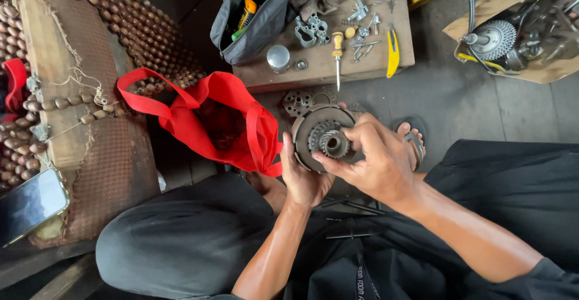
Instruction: The person assembles motorcycle clutch components by hand, fitting gear plates and springs into the clutch housing and placing the assembly into a red bag.
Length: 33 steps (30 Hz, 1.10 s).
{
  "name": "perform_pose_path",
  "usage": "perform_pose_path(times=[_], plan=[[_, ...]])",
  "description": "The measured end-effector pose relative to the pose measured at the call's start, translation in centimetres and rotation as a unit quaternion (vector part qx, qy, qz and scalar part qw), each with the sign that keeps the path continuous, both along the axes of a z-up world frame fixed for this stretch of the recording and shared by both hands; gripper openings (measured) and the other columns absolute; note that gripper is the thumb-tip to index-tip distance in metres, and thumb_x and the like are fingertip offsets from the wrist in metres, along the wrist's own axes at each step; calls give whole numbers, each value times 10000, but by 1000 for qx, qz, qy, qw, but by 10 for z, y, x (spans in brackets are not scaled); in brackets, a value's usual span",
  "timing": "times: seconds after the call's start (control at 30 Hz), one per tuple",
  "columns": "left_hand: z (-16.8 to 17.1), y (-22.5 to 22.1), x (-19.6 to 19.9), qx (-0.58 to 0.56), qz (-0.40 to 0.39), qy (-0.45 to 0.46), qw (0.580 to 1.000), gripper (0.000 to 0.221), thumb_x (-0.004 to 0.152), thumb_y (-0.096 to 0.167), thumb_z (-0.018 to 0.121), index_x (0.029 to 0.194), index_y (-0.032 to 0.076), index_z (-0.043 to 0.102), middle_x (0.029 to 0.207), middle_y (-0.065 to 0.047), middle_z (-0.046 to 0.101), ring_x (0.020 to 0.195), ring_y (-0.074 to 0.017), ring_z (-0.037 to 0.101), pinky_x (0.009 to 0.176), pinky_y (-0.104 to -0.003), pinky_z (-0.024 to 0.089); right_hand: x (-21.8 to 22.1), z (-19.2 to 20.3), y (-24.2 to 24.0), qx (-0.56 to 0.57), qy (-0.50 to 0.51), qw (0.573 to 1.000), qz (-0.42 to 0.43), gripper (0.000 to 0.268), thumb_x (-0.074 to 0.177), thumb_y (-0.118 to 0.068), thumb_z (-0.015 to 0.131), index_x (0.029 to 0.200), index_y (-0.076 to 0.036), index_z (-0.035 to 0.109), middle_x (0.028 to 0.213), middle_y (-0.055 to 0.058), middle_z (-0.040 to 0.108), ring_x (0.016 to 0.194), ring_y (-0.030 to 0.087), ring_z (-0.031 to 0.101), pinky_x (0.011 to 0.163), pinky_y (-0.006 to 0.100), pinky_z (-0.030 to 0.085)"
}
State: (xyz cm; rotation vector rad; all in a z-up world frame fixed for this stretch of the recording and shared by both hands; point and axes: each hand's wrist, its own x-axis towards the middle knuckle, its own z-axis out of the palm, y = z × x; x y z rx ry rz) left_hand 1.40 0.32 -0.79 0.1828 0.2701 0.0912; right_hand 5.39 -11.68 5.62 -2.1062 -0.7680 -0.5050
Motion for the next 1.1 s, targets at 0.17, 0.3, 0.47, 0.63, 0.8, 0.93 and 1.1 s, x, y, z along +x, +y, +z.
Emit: perform_pose_path(times=[0.17, 0.3, 0.47, 0.63, 0.8, 0.93, 1.1], plan=[[15, -3, 0, 4, -13, -12, 1000, 699, 1035, 547, 405, 1352, -53, 575, 1308, -305, 618, 1184, -425, 631, 999, -510, 556, 0, 27, -7, -66, 79, 995, 15, 566, 823, -430, 881, 1040, -22, 555, 737, 97, 595, 595, 327, 648, 556, 467, 543], [51, -6, 0, 9, 1, -26, 1000, 649, 1100, 490, 350, 1330, -65, 593, 1265, -271, 650, 1157, -364, 649, 984, -485, 570, 14, 61, -11, -159, 62, 975, 144, 421, 896, -258, 775, 1244, -84, 614, 965, 100, 651, 691, 344, 680, 567, 476, 559], [13, -4, -7, 41, 8, -32, 999, 645, 1056, 489, 367, 1366, -46, 551, 1282, -338, 610, 1141, -450, 636, 957, -542, 575, 14, 44, -18, -137, 88, 975, 154, 447, 853, -266, 833, 1186, -30, 649, 919, 110, 650, 650, 305, 673, 541, 414, 566], [34, -12, -8, 254, 54, -96, 961, 466, 1080, 478, 329, 1232, 72, 501, 1396, -288, 552, 1189, -274, 578, 1025, -436, 488, 6, 21, -22, -79, 162, 979, 95, 539, 780, -307, 914, 1123, -12, 621, 655, 77, 638, 498, 223, 635, 434, 335, 512], [41, -9, -3, 357, 99, -97, 924, 445, 1027, 433, 319, 1198, 43, 448, 1205, -255, 559, 1050, -274, 547, 963, -374, 453, -4, 17, -15, 54, 279, 957, 52, 477, 809, -241, 895, 985, -39, 501, 521, 41, 581, 387, 120, 572, 394, 197, 449], [39, -9, -4, 342, 102, -107, 928, 410, 1041, 414, 317, 1177, 46, 437, 1141, -198, 532, 1014, -228, 505, 941, -369, 442, 8, 21, -22, -35, 234, 967, 95, 502, 822, -289, 875, 1065, -13, 533, 556, 73, 656, 396, 171, 599, 386, 272, 452], [46, -13, -4, 278, 74, -87, 954, 418, 1041, 422, 327, 1192, 47, 434, 968, -209, 587, 859, -211, 578, 804, -322, 490, 11, 15, -31, -128, 106, 975, 149, 518, 850, -305, 827, 1208, -15, 589, 934, 140, 660, 552, 299, 628, 500, 377, 523]])
